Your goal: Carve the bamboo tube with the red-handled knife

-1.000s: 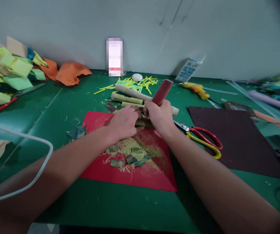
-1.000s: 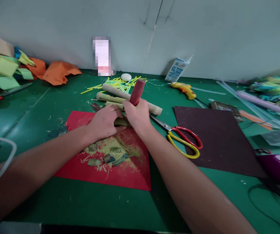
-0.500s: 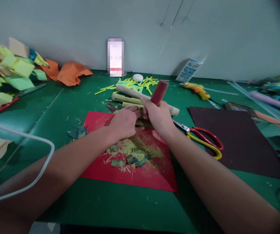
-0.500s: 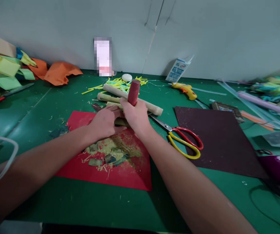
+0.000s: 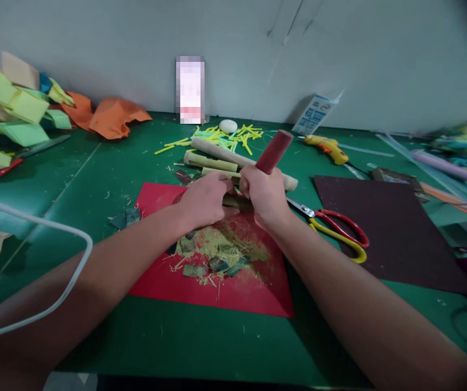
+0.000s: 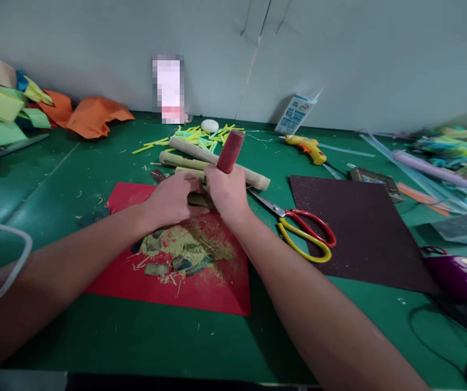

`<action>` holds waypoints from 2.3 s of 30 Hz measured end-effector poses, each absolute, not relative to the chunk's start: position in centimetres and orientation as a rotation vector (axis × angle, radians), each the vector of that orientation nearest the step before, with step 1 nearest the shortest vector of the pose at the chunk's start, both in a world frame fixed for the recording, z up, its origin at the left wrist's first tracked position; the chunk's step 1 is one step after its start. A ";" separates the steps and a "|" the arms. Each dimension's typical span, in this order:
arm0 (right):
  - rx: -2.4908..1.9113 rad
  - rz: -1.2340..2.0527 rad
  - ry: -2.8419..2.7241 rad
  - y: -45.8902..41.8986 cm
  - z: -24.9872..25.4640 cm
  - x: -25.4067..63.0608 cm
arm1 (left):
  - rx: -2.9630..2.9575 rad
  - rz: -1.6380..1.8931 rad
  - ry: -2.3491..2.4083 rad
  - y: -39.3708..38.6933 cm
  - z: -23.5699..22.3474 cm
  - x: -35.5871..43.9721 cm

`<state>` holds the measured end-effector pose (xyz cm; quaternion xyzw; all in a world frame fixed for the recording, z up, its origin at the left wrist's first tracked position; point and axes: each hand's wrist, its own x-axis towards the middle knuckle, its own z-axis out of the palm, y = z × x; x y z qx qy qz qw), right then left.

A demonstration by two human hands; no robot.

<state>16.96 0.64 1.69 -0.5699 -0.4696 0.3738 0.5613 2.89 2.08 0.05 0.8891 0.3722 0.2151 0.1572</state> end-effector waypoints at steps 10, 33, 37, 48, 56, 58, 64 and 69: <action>-1.285 0.850 -1.110 1.0 1.3 17.5 | 2.608 0.656 1.171 1.7 -0.2 3.0; -1.063 0.515 -0.995 0.1 1.4 17.5 | 2.790 0.610 1.105 1.4 0.6 2.1; -1.022 0.524 -0.999 0.0 1.6 17.5 | 2.863 0.626 1.081 1.2 0.6 2.0; -0.943 0.492 -0.967 0.3 1.4 17.7 | 2.810 0.596 1.271 0.7 1.3 2.1; -0.899 0.514 -0.945 0.3 1.4 17.7 | 2.808 0.556 1.310 0.2 1.6 2.4; -0.907 0.511 -0.937 0.2 1.5 17.7 | 2.819 0.579 1.277 0.2 1.6 2.4; -0.889 0.532 -0.929 0.1 1.6 17.8 | 2.700 0.608 1.243 0.4 1.6 2.2; -0.875 0.505 -0.960 0.1 1.4 17.7 | 2.561 0.636 1.268 0.7 1.6 2.2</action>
